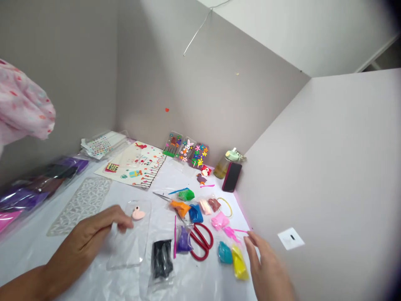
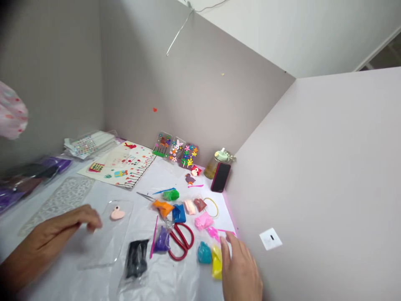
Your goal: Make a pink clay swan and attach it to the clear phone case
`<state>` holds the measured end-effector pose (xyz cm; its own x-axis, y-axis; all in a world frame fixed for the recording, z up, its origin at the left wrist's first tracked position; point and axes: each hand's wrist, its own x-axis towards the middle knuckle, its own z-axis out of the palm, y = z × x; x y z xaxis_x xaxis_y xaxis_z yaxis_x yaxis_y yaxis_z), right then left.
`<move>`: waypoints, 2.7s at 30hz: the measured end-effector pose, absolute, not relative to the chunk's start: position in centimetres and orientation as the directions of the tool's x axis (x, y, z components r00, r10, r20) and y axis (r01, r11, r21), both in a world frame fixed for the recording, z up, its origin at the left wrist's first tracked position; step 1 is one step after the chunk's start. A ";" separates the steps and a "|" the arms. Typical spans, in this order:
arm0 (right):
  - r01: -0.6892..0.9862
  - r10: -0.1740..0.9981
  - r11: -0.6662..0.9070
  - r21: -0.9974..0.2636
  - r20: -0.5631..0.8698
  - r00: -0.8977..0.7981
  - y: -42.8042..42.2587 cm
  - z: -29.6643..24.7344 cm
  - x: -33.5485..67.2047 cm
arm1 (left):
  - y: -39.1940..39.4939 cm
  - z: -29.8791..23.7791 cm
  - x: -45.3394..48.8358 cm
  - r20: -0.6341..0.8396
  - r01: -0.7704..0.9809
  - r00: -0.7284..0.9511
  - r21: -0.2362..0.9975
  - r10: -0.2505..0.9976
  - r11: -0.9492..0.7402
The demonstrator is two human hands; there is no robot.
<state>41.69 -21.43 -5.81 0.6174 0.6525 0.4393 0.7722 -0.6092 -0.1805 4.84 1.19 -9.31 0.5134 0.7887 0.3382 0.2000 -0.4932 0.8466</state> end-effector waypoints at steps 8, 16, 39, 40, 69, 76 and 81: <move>0.997 0.912 -0.059 -0.057 0.402 0.077 -8.5 -5.6 33.9 | -0.6 -4.8 8.0 0.193 0.125 0.493 0.949 0.848 -0.288; 0.987 0.916 -0.007 -0.163 0.394 0.072 -5.1 -9.0 31.9 | 2.5 -8.3 8.1 0.128 0.167 0.532 0.953 0.837 -0.252; 0.833 0.820 0.290 -0.471 0.571 0.038 -7.6 -8.0 26.4 | 3.9 -10.8 7.4 0.277 0.186 0.681 0.830 0.678 -0.525; 0.824 0.824 0.295 -0.484 0.566 0.037 -7.6 -8.0 26.4 | 3.9 -10.7 7.4 0.254 0.198 0.697 0.830 0.671 -0.521; 0.794 0.816 0.188 -0.578 0.542 0.201 -6.3 -8.0 29.4 | 4.6 -6.4 6.1 -0.176 0.080 0.664 0.983 0.726 0.164; 0.910 0.856 0.013 -0.415 0.475 0.204 -5.4 -10.0 33.1 | 4.6 -7.5 6.9 -0.301 0.028 0.606 0.933 0.736 0.359; 0.958 0.816 0.053 -0.282 0.566 0.121 -6.2 -9.7 32.0 | 4.4 -7.4 6.7 -0.291 -0.029 0.622 0.919 0.727 0.392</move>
